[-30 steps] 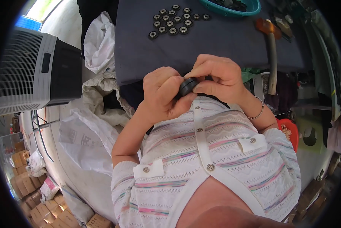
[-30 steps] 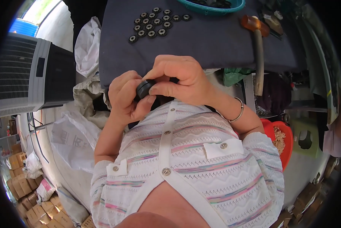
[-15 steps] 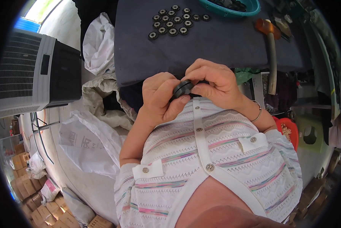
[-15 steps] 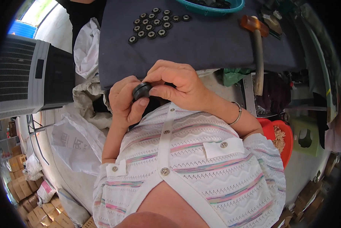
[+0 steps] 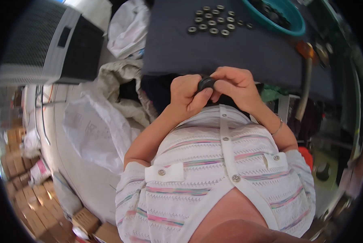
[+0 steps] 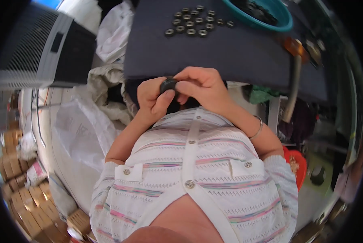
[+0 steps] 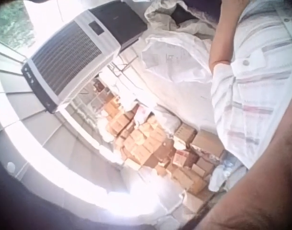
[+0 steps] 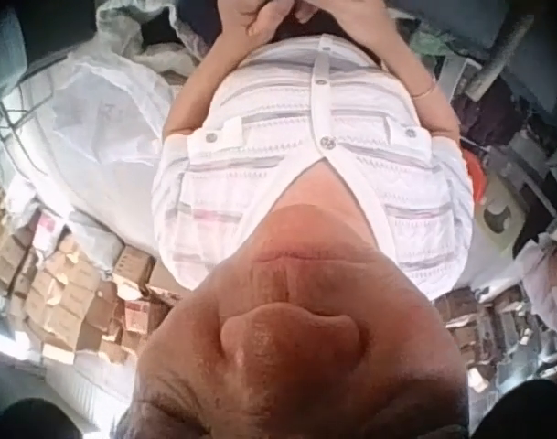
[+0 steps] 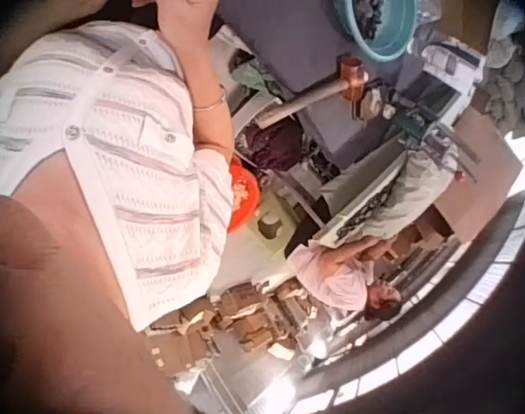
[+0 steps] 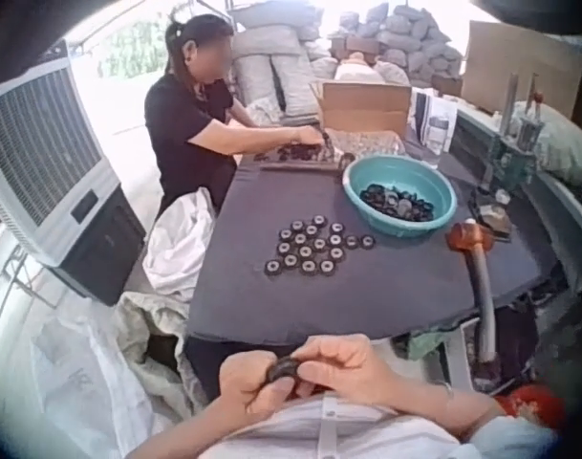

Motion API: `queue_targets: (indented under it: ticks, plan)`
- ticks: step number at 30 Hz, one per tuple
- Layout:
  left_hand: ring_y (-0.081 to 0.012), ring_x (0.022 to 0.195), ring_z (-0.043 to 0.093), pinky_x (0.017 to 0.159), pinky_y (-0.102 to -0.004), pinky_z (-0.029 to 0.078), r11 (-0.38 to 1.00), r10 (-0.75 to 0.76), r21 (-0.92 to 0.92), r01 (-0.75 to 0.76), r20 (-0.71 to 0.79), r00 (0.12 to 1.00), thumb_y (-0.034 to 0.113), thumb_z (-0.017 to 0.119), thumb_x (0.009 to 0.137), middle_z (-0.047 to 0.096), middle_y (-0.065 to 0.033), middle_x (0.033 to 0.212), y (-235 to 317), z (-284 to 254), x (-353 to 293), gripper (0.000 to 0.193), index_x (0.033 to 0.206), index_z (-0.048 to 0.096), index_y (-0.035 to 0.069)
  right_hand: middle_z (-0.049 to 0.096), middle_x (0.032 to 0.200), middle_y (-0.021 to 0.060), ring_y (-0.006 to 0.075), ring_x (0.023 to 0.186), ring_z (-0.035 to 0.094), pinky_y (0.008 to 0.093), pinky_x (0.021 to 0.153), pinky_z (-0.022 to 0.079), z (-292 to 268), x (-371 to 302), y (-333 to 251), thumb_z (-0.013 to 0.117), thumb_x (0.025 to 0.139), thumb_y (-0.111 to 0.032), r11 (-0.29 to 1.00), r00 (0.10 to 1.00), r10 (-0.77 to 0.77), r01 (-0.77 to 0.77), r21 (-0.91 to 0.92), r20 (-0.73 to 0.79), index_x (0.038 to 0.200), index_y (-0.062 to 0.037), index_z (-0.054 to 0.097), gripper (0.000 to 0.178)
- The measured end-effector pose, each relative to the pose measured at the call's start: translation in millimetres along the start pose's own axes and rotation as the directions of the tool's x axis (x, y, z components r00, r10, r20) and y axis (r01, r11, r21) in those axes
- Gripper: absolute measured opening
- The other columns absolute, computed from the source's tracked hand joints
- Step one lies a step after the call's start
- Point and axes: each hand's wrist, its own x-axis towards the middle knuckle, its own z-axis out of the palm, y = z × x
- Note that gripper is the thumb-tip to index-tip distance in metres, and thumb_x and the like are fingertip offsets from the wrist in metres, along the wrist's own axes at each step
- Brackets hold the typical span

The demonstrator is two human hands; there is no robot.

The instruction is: The person assembles plastic and rubber components by hand, inserting metal rings into them and tapping the rings with a mallet.

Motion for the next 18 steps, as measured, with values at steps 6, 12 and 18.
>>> queue_targets:
  ticks: [6,12,18]
  plan:
    - [-0.0119,0.042,0.039,0.04,-0.0252,0.031,0.579,-0.815,-0.729,0.366,-0.538,0.216,0.028,0.056,0.087,0.042,-0.0001,0.051,-51.4,-76.8,-74.4,0.028,0.077,0.058,0.002,0.062,0.082,0.0069,0.0108,0.066,0.06,0.0238,0.06,0.052,-42.7,-3.2,0.3,0.054,0.091,-0.013,0.985,0.961,-0.074,0.028,-0.171,-0.266,0.106,0.0037,0.06,0.023]
    - [-0.0101,0.044,0.037,0.041,-0.023,0.028,0.45,-0.883,-0.757,0.474,-0.456,0.111,0.031,0.055,0.089,0.04,0.001,0.057,-81.1,-115.7,-92.9,0.032,0.093,0.061,-0.001,0.062,0.08,0.0058,0.0101,0.065,0.06,0.0232,0.058,0.051,-75.8,-1.2,-11.1,0.056,0.09,-0.013,0.982,0.917,-0.082,0.008,-0.189,-0.389,0.099,0.0026,0.062,0.019]
    - [-0.0099,0.054,0.049,0.05,-0.0225,0.04,0.844,-0.512,-0.075,0.531,-0.409,0.755,0.013,0.059,0.087,0.049,0.0008,0.064,-89.6,-38.5,29.9,0.018,0.1,0.063,0.002,0.062,0.079,0.0056,0.0105,0.064,0.059,0.0231,0.057,0.05,-84.2,2.1,-38.1,0.057,0.088,-0.01,0.922,0.872,-0.259,0.095,-0.377,-0.416,0.098,0.0034,0.062,0.017]
